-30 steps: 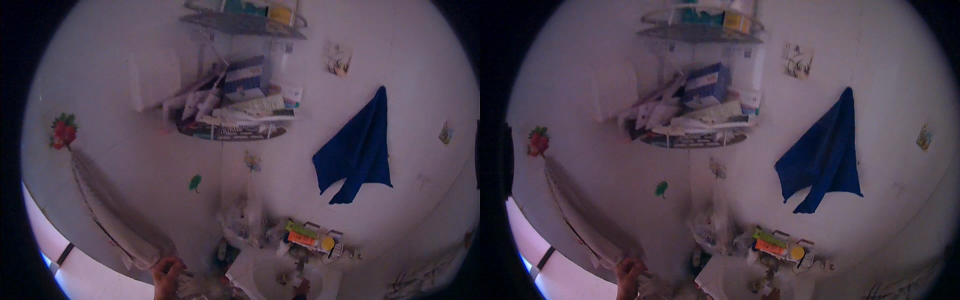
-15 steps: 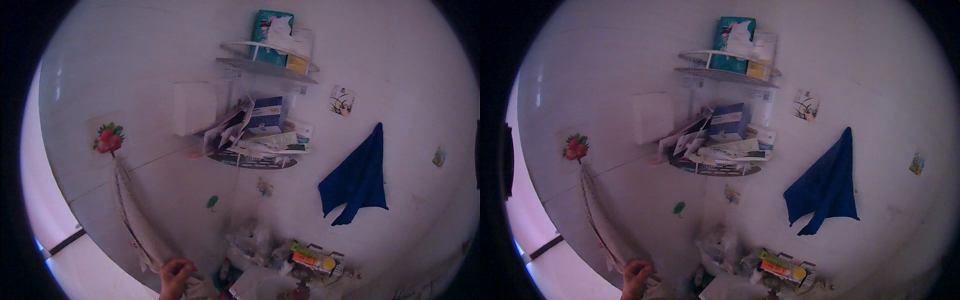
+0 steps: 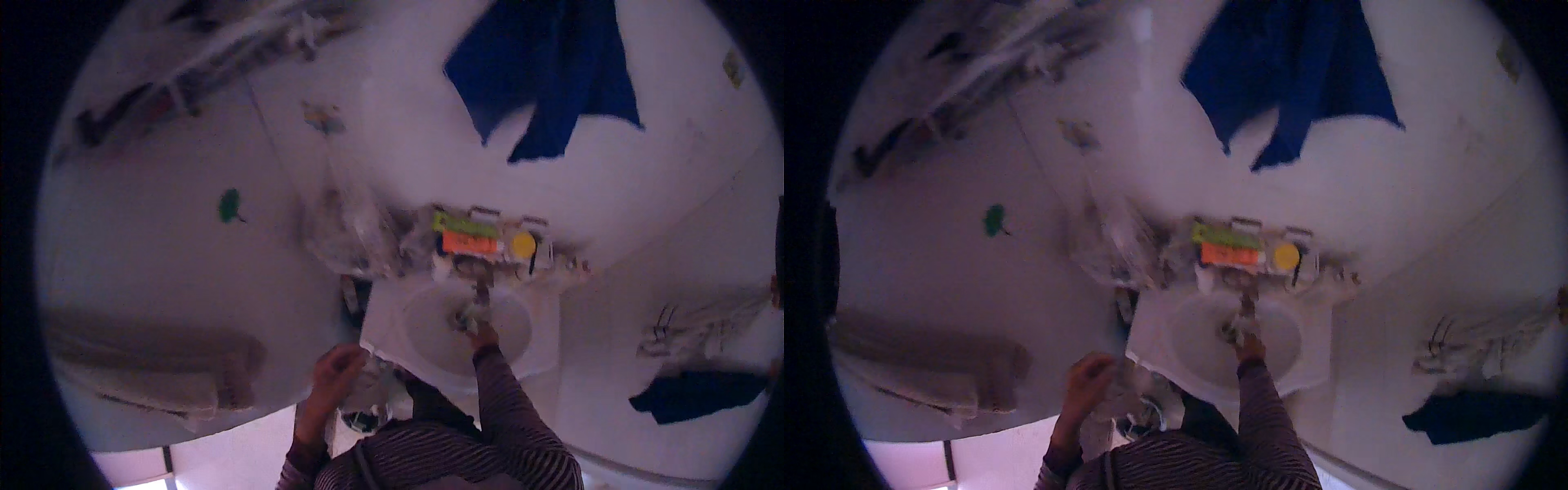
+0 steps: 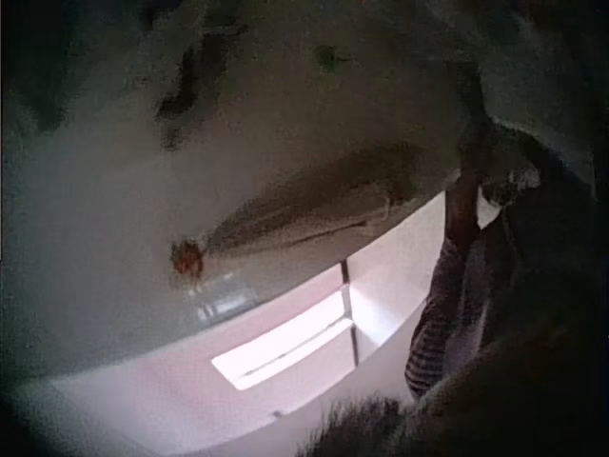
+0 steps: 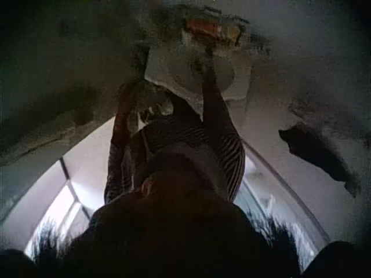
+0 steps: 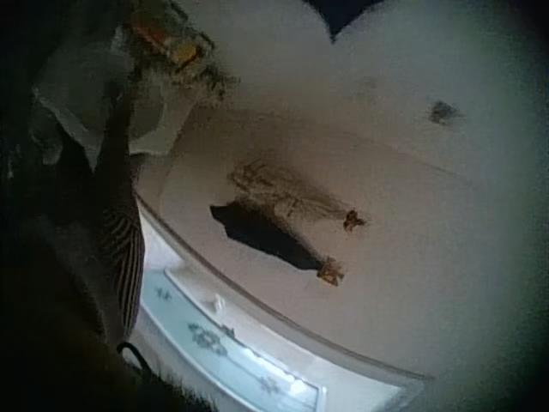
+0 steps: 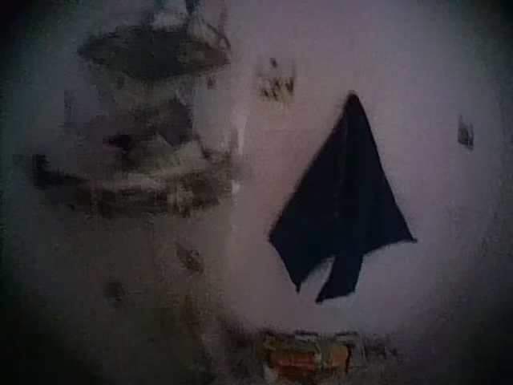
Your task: The person organizes a cluttered bathroom shelf by picking up various toiletries and boxes, wiping them with a cloth, and placing them back onto the shelf. The person handles items one at a time, including a yellow box and a blue package, and uses a cloth to clean the surfaces of the items before arranging them.
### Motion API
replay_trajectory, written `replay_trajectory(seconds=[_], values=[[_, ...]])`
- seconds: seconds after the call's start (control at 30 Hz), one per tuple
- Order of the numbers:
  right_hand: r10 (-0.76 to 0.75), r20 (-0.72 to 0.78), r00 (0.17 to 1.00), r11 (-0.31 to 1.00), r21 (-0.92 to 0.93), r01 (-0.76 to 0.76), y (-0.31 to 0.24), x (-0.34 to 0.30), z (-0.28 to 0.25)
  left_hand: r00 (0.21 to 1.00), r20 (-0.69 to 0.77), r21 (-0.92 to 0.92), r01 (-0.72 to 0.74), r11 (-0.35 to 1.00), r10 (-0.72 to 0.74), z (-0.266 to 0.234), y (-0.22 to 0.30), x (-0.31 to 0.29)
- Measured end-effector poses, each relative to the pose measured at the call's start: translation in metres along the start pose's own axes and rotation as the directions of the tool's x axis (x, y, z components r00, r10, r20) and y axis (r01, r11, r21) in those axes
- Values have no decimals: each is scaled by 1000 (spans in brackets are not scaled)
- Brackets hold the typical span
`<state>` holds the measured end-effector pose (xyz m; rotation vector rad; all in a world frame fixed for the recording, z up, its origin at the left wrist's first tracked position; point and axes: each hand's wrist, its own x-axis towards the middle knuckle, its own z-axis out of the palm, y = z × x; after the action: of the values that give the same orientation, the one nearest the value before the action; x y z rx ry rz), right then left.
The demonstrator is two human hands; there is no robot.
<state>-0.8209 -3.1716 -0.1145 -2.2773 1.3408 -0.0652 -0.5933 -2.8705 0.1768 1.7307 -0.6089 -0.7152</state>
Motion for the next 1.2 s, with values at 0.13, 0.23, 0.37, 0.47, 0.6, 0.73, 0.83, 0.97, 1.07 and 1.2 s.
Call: replay_trajectory(seconds=[0.13,0.23,0.37,0.47,0.6,0.73,0.83,0.97,1.07,1.2], values=[[-16,-38,999,1000,20,17,12,4,3,944,312,159,60,985,-108,74,-81,51],[-71,-108,992,997,10,73,21,1,12,858,507,303,-86,949,-84,133,-119,80],[-77,-146,986,996,31,83,20,-1,6,786,598,252,-373,893,159,203,-179,108],[-56,-137,989,997,36,61,15,-1,9,760,596,313,-517,796,259,232,-195,116],[34,-69,997,999,-3,-34,15,-5,5,782,619,409,-405,818,77,258,-189,127],[-17,-11,1000,1000,-6,17,6,-11,-11,813,581,457,-342,821,15,269,-190,138],[144,6,990,989,-30,-144,22,-13,4,818,522,469,-512,719,242,274,-215,136],[-190,-148,970,982,-9,191,18,-43,0,856,453,544,-487,683,249,261,-244,119],[-236,-221,946,972,-51,231,18,-78,-23,780,456,383,-607,697,428,249,-200,97],[-281,-228,932,959,-110,262,-6,-123,-95,732,619,448,-628,636,286,215,-106,73]])
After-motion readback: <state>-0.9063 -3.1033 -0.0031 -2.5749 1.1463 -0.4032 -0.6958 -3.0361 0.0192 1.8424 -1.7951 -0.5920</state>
